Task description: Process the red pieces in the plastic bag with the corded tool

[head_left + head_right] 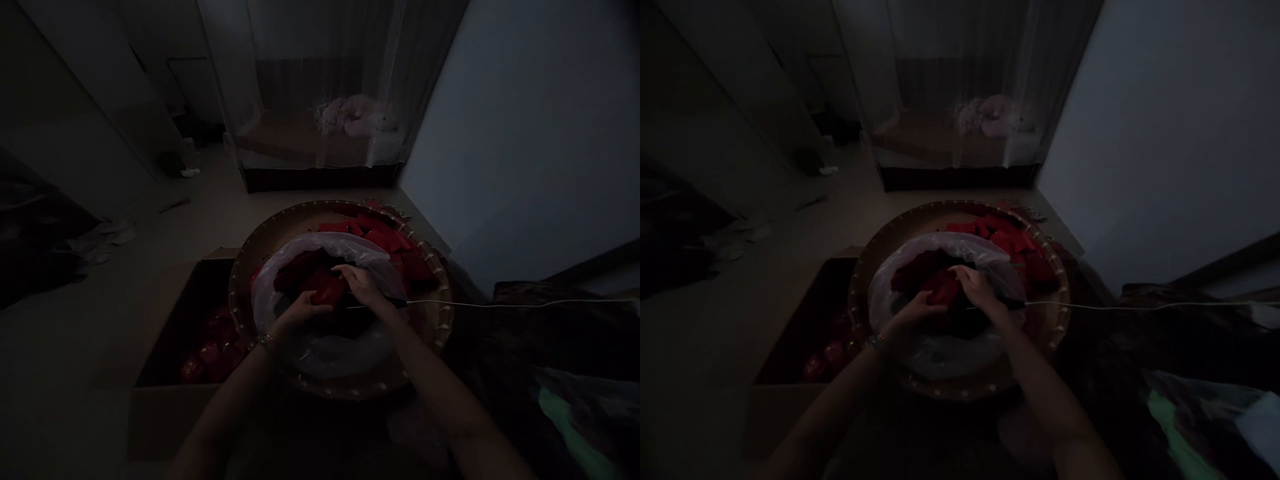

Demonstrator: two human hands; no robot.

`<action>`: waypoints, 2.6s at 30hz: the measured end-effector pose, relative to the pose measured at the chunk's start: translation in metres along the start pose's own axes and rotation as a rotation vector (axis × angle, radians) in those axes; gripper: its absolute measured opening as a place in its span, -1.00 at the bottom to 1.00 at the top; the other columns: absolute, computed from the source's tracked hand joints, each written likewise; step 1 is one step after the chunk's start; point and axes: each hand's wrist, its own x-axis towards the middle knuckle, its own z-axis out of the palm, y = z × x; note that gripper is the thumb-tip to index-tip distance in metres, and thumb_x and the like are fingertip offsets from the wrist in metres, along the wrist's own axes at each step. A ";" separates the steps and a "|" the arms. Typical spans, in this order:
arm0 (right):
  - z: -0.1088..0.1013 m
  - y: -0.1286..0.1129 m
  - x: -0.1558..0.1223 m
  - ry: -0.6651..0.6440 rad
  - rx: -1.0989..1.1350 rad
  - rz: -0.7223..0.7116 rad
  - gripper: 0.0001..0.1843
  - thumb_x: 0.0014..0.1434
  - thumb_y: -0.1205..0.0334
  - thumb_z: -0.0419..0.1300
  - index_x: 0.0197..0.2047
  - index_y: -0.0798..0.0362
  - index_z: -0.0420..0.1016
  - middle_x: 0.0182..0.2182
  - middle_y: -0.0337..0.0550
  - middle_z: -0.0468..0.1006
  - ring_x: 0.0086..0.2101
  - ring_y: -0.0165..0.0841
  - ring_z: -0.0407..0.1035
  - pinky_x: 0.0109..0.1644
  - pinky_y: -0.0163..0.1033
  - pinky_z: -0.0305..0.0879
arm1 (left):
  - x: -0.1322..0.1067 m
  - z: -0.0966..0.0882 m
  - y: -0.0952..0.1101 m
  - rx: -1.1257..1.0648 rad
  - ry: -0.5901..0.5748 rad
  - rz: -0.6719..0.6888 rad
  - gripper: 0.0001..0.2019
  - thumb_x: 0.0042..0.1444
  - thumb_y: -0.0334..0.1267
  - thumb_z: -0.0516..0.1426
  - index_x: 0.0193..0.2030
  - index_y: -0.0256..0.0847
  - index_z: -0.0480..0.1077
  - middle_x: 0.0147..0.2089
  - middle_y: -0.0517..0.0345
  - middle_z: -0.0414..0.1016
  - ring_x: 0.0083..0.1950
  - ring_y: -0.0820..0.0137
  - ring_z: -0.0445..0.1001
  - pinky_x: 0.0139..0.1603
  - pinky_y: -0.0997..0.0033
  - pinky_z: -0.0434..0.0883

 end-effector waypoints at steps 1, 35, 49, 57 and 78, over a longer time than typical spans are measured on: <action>-0.008 0.006 -0.004 -0.020 -0.058 0.016 -0.56 0.31 0.06 -0.17 -0.04 0.06 0.44 -0.23 -0.14 0.52 -0.24 -0.34 0.39 -0.14 -0.28 0.27 | 0.000 0.000 0.001 -0.024 0.019 0.004 -0.48 -0.25 -0.16 0.37 -0.15 -0.38 0.38 -0.32 0.00 0.52 -0.45 0.37 0.51 -0.43 0.47 0.44; -0.039 0.002 -0.029 -0.139 -0.375 0.050 -0.64 0.09 0.18 0.23 -0.01 0.02 0.47 -0.09 -0.09 0.52 -0.09 -0.21 0.41 -0.01 -0.14 0.31 | 0.003 0.007 -0.011 0.185 -0.182 -0.070 -0.54 -0.19 -0.10 0.31 -0.21 -0.42 0.43 -0.35 -0.05 0.53 -0.40 0.37 0.50 -0.38 0.46 0.40; -0.038 0.011 -0.029 -0.095 -0.292 0.123 -0.69 0.09 0.16 0.21 -0.07 0.02 0.50 -0.15 -0.14 0.55 -0.15 -0.22 0.43 -0.08 -0.19 0.32 | -0.001 0.005 -0.004 0.392 -0.200 -0.089 -0.62 -0.15 -0.08 0.26 -0.29 -0.40 0.48 -0.49 0.12 0.44 -0.54 0.52 0.32 -0.53 0.58 0.19; -0.053 0.016 -0.027 -0.129 -0.066 0.227 -0.62 0.03 0.14 0.24 -0.07 0.08 0.50 -0.15 -0.12 0.55 -0.19 -0.24 0.44 -0.16 -0.23 0.37 | -0.007 0.007 0.003 0.264 -0.261 -0.123 -0.65 -0.11 -0.08 0.25 -0.32 -0.39 0.46 -0.42 0.05 0.49 -0.51 0.49 0.39 -0.49 0.56 0.26; -0.049 0.023 -0.028 -0.065 -0.100 0.268 -0.57 -0.02 0.12 0.28 -0.07 0.12 0.50 -0.17 -0.09 0.55 -0.20 -0.23 0.44 -0.14 -0.20 0.35 | 0.000 0.006 -0.001 0.303 -0.205 -0.098 -0.55 -0.03 -0.06 0.21 -0.08 -0.37 0.46 -0.42 0.01 0.53 -0.48 0.44 0.46 -0.48 0.55 0.32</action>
